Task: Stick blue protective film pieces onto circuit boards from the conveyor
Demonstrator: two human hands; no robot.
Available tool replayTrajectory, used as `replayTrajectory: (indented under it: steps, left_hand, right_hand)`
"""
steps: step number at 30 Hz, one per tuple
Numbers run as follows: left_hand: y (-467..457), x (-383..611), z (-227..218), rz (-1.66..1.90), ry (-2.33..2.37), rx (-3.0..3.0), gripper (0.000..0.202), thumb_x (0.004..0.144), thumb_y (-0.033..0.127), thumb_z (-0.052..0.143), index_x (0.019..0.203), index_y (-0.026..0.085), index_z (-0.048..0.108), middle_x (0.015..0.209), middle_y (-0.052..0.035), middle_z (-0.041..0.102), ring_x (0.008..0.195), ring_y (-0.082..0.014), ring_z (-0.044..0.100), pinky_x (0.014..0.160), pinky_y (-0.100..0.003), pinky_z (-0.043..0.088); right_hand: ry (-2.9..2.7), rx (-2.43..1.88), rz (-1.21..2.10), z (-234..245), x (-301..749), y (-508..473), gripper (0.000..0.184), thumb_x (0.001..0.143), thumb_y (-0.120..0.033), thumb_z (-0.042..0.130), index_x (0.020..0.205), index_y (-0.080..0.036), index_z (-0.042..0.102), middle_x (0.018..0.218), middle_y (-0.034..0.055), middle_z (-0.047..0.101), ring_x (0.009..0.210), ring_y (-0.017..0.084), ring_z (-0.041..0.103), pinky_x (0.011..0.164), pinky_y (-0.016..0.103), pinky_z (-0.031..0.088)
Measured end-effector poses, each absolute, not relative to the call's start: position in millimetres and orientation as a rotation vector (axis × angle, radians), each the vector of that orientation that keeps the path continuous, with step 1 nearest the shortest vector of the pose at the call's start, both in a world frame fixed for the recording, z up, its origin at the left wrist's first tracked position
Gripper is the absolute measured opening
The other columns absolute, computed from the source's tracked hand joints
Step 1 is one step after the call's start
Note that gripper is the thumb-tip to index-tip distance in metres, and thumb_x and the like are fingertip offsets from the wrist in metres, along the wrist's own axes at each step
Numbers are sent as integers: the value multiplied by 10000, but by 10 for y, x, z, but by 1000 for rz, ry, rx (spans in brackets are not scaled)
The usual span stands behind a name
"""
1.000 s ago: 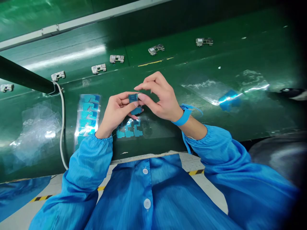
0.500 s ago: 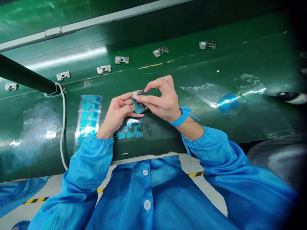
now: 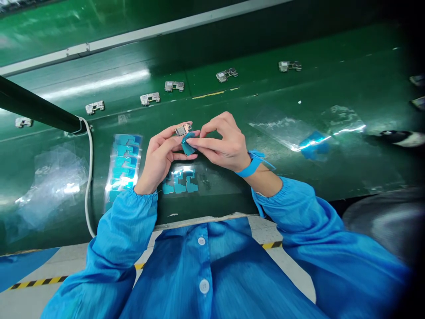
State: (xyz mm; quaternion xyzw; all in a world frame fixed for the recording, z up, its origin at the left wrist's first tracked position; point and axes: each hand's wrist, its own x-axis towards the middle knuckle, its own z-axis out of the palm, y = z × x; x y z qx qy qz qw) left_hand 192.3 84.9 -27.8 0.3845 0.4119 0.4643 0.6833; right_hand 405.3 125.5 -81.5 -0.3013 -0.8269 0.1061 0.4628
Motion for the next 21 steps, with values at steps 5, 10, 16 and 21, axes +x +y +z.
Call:
replayTrajectory:
  steps: [5, 10, 16, 21]
  left_hand:
    - [845, 1935, -288, 1066, 944, 896, 387, 968, 377, 798, 1306, 189, 780, 1227, -97, 859, 981, -257, 870, 715, -340, 761]
    - [866, 1944, -344, 1152, 1083, 955, 420, 957, 509, 871, 1232, 197, 812, 1143, -85, 871, 1015, -260, 867, 641, -274, 732]
    - [974, 1825, -388, 1271, 1152, 896, 437, 1041, 588, 747, 1317, 251, 777, 1288, -68, 854, 982, -224, 867, 671, -261, 718]
    - [995, 1765, -361, 1312, 1122, 885, 462, 1051, 600, 712, 1328, 235, 770, 1314, -76, 846, 1052, -251, 864, 714, -281, 718]
  right_hand:
    - [-2031, -656, 143, -802, 4036, 1241, 135, 1080, -323, 714, 1121, -378, 830, 1019, 27, 697, 961, 236, 613, 859, 465, 480]
    - [-2040, -550, 110, -768, 4003, 1213, 136, 1064, -260, 741, 1135, -353, 811, 1021, 24, 724, 964, 230, 613, 814, 432, 471]
    - [-2100, -558, 157, -772, 3994, 1208, 109, 1067, -248, 724, 1093, -321, 801, 994, 34, 731, 939, 229, 627, 784, 426, 462]
    - [-2094, -570, 146, -771, 4000, 1213, 125, 1059, -236, 741, 1127, -317, 807, 979, 39, 721, 910, 222, 633, 758, 408, 473]
